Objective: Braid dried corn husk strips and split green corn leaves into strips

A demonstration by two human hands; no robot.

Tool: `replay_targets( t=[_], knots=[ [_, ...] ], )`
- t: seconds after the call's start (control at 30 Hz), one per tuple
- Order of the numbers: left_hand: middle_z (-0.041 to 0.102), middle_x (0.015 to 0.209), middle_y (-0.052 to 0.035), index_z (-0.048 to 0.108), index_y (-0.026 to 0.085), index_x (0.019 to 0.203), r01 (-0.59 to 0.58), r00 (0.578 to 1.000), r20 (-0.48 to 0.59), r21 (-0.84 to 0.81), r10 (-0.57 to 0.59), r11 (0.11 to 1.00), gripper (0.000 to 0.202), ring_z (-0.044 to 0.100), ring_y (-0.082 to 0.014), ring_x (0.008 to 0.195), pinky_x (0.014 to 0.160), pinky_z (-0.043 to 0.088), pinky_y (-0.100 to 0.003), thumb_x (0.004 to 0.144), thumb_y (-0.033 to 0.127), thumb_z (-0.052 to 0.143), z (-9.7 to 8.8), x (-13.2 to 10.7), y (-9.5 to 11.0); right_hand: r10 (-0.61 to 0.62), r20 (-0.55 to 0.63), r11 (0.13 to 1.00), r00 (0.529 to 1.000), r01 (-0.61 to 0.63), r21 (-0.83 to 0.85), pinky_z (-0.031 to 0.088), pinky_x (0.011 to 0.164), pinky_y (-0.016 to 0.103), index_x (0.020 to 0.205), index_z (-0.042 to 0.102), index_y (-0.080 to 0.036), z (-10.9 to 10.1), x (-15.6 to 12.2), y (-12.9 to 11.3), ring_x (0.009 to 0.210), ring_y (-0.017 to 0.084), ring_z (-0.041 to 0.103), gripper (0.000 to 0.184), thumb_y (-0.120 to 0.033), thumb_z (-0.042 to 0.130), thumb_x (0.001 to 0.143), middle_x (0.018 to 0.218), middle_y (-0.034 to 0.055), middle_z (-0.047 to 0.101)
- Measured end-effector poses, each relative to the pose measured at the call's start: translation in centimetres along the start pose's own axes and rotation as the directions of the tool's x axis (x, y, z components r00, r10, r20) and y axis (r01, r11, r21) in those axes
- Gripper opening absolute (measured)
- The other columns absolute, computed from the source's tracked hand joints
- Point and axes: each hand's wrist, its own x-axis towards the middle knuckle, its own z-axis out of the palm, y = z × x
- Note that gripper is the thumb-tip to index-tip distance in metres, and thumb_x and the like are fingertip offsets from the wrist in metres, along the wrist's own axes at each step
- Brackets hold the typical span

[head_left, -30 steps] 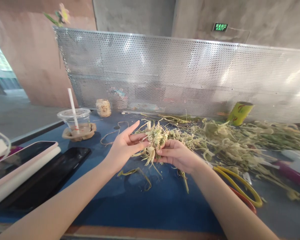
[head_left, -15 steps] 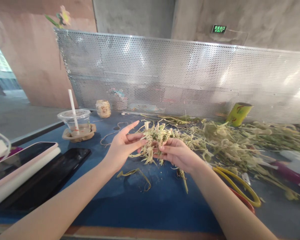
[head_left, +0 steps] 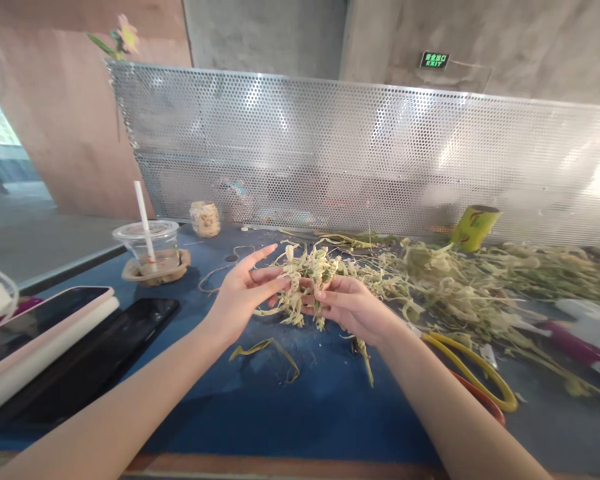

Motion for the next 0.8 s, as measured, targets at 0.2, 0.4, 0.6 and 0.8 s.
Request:
replay_targets(
  t=[0.2, 0.4, 0.6, 0.8],
  knots=[
    [0.065, 0.078, -0.0054, 0.04, 0.017, 0.124, -0.016, 0.999, 0.035, 0.044, 0.014, 0.999, 0.069, 0.053, -0.0105, 0.057, 0.044, 0.037, -0.021, 0.062, 0.02, 0.07, 0.0, -0.04, -0.16, 0.025, 0.014, 0.998, 1.0, -0.024, -0.063, 0.047, 0.074, 0.031, 0.067, 0.059, -0.015, 0.42, 0.12, 0.41, 0.064, 0.01, 0.058, 0.02, -0.019, 0.074, 0.055, 0.065, -0.0027, 0.059],
    [0.065, 0.076, -0.0046, 0.031, 0.018, 0.127, -0.064, 0.998, 0.0, 0.096, 0.064, 0.993, 0.076, 0.053, -0.0104, 0.052, 0.04, 0.036, -0.02, 0.062, 0.02, 0.07, 0.17, -0.1, 0.02, -0.04, -0.024, 0.981, 0.999, 0.035, -0.193, 0.044, 0.069, 0.024, 0.063, 0.058, -0.016, 0.43, 0.37, 0.63, 0.063, 0.009, 0.056, 0.019, -0.021, 0.074, 0.053, 0.063, -0.0033, 0.059],
    [0.064, 0.077, -0.0044, 0.031, 0.018, 0.126, -0.087, 0.996, -0.014, 0.134, 0.09, 0.987, 0.078, 0.053, -0.0098, 0.053, 0.044, 0.038, -0.02, 0.06, 0.022, 0.071, 0.11, -0.44, 0.45, -0.109, -0.014, 0.948, 0.994, 0.099, -0.303, 0.044, 0.072, 0.025, 0.073, 0.062, -0.018, 0.49, 0.54, 0.9, 0.068, 0.009, 0.058, 0.023, -0.022, 0.074, 0.054, 0.069, -0.0024, 0.063],
    [0.065, 0.079, -0.0045, 0.03, 0.017, 0.125, -0.103, 0.993, -0.039, 0.184, 0.112, 0.978, 0.079, 0.056, -0.0121, 0.064, 0.055, 0.043, -0.022, 0.059, 0.022, 0.072, 0.0, -0.52, 0.35, -0.113, -0.066, 0.85, 0.991, 0.061, -0.523, 0.045, 0.072, 0.031, 0.073, 0.061, -0.017, 0.95, 0.4, 0.46, 0.069, 0.013, 0.059, 0.024, -0.024, 0.073, 0.053, 0.072, -0.0002, 0.064]
  ],
)
